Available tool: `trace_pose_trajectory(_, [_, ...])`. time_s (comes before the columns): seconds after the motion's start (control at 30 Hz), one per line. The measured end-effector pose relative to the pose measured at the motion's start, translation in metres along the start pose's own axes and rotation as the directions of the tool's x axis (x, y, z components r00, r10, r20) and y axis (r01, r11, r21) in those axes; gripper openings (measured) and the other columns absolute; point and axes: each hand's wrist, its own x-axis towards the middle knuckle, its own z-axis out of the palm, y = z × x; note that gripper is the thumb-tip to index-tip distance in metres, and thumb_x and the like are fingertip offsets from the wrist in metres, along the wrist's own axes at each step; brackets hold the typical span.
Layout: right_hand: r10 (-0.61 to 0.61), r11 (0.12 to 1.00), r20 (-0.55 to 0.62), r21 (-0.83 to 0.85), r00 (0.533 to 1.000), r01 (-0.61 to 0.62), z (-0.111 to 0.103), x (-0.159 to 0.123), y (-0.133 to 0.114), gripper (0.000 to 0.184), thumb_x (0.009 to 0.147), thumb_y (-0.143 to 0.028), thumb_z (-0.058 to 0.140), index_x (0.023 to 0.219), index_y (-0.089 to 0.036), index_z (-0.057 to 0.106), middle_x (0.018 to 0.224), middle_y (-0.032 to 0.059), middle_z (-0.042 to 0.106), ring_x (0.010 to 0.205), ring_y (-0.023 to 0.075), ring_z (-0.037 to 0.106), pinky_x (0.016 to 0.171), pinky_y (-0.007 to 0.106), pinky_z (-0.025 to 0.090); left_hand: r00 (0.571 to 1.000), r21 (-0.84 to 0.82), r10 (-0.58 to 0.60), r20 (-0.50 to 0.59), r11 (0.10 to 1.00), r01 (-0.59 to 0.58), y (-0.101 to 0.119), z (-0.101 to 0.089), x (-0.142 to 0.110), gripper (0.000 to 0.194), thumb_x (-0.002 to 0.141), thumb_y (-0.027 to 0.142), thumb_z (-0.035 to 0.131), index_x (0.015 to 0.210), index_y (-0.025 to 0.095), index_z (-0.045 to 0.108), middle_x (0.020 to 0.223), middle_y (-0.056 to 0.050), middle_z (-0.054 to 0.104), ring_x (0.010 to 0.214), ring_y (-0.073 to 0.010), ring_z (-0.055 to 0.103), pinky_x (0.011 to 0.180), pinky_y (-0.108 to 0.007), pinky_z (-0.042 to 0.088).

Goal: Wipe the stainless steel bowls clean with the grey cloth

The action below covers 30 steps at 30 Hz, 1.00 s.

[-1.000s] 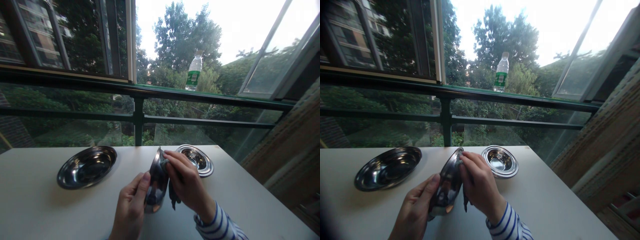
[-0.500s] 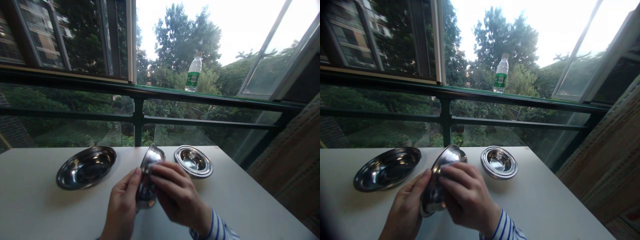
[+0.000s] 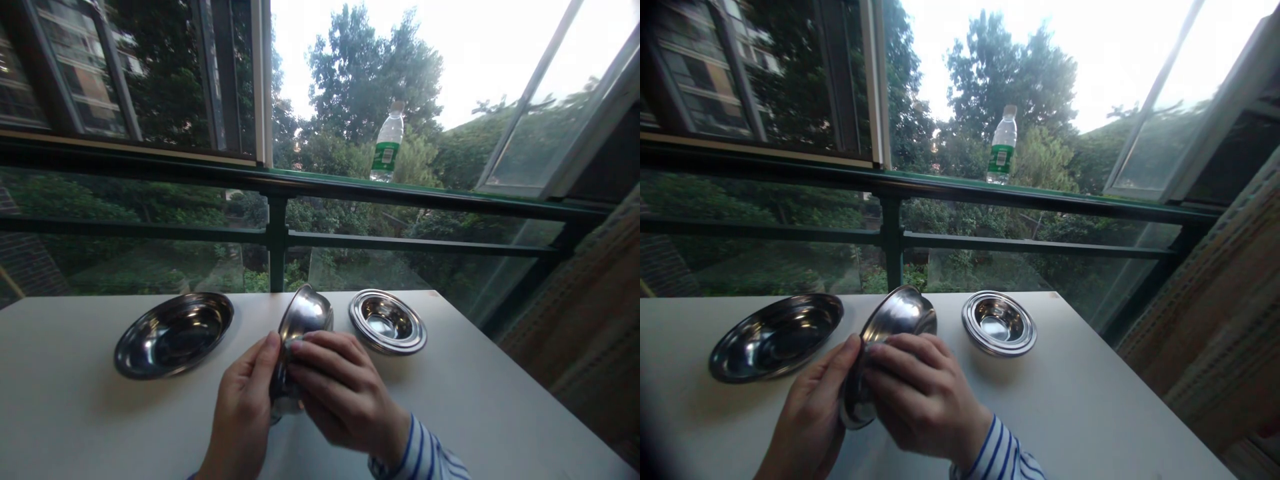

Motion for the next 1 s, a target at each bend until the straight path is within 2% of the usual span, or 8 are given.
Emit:
trace_pose_trajectory(0.17, [0.338,0.94,-0.126,0.092,0.933,-0.329,-0.009,0.001,0.013,0.029,0.084,-0.011,0.048,0.11,-0.02,0.057,0.111,0.0093,0.061,0.104,0.0202,0.054,0.087,0.04,0.048,1.0,0.128,0.006,0.013,0.992,-0.008,-0.001,0.005,-0.006,0.033,0.073,0.044,0.058,0.057,0.016,0.054,0.053,0.002,0.047,0.051,-0.0105,0.043,0.049,-0.02,0.039])
trace_pose_trajectory(0.33, [0.143,0.986,-0.003,0.091,0.99,-0.142,-0.013,0.004,0.006,0.028,0.078,-0.014,0.057,0.105,-0.019,0.06,0.11,0.0075,0.062,0.105,0.0222,0.051,0.087,0.04,0.047,0.996,0.193,0.09,-0.013,0.977,-0.086,0.0,0.009,-0.012,0.031,0.071,0.043,0.06,0.056,0.017,0.053,0.054,0.002,0.047,0.053,-0.0112,0.045,0.051,-0.02,0.04])
trace_pose_trajectory(0.4, [0.192,0.978,-0.042,0.093,0.981,-0.187,-0.012,0.004,0.009,0.025,0.08,-0.015,0.055,0.103,-0.02,0.06,0.107,0.007,0.063,0.102,0.0212,0.053,0.085,0.04,0.047,0.997,0.179,0.079,-0.002,0.981,-0.078,-0.001,0.009,-0.013,0.032,0.071,0.043,0.061,0.055,0.017,0.052,0.053,0.002,0.046,0.052,-0.0114,0.044,0.05,-0.02,0.04])
trace_pose_trajectory(0.5, [0.377,0.926,-0.131,0.092,0.917,-0.367,-0.013,0.005,0.016,0.022,0.084,-0.013,0.049,0.101,-0.02,0.061,0.102,0.0073,0.064,0.096,0.0188,0.056,0.083,0.038,0.048,0.999,0.149,0.028,0.025,0.988,-0.031,-0.003,0.01,-0.015,0.034,0.072,0.044,0.059,0.054,0.017,0.049,0.052,0.001,0.046,0.052,-0.0117,0.045,0.049,-0.02,0.039])
trace_pose_trajectory(0.57, [0.385,0.922,-0.118,0.083,0.915,-0.378,-0.015,0.006,0.014,0.023,0.083,-0.013,0.05,0.101,-0.019,0.061,0.103,0.0071,0.064,0.097,0.0185,0.056,0.083,0.037,0.048,0.999,0.15,0.037,0.014,0.988,-0.038,-0.003,0.01,-0.015,0.033,0.072,0.044,0.059,0.054,0.017,0.049,0.053,0.002,0.046,0.052,-0.0112,0.044,0.049,-0.02,0.039])
trace_pose_trajectory(0.73, [0.116,0.985,0.035,0.121,0.993,-0.119,-0.015,0.01,-0.002,0.025,0.077,-0.015,0.058,0.102,-0.021,0.061,0.107,0.0042,0.064,0.102,0.0199,0.052,0.086,0.037,0.047,0.993,0.144,0.111,-0.037,0.984,-0.104,0.0,0.009,-0.012,0.026,0.07,0.042,0.062,0.061,0.017,0.057,0.054,0.002,0.047,0.053,-0.0113,0.043,0.048,-0.02,0.036])
trace_pose_trajectory(0.9, [0.335,0.941,-0.098,0.08,0.937,-0.328,-0.011,0.006,0.013,0.027,0.085,-0.012,0.049,0.109,-0.019,0.058,0.111,0.0082,0.061,0.103,0.0192,0.052,0.087,0.039,0.046,0.999,0.133,0.039,0.009,0.99,-0.04,0.0,0.007,-0.009,0.031,0.072,0.043,0.06,0.057,0.017,0.055,0.053,0.003,0.048,0.052,-0.0107,0.044,0.05,-0.02,0.038])
trace_pose_trajectory(1.0, [0.311,0.95,-0.09,0.067,0.946,-0.306,-0.011,0.004,0.015,0.029,0.083,-0.013,0.051,0.111,-0.02,0.056,0.114,0.0084,0.059,0.106,0.0202,0.05,0.088,0.041,0.046,1.0,0.065,0.017,-0.019,0.998,-0.016,-0.002,0.005,-0.008,0.029,0.073,0.044,0.06,0.063,0.016,0.059,0.058,0.002,0.055,0.056,-0.0111,0.048,0.053,-0.02,0.041])
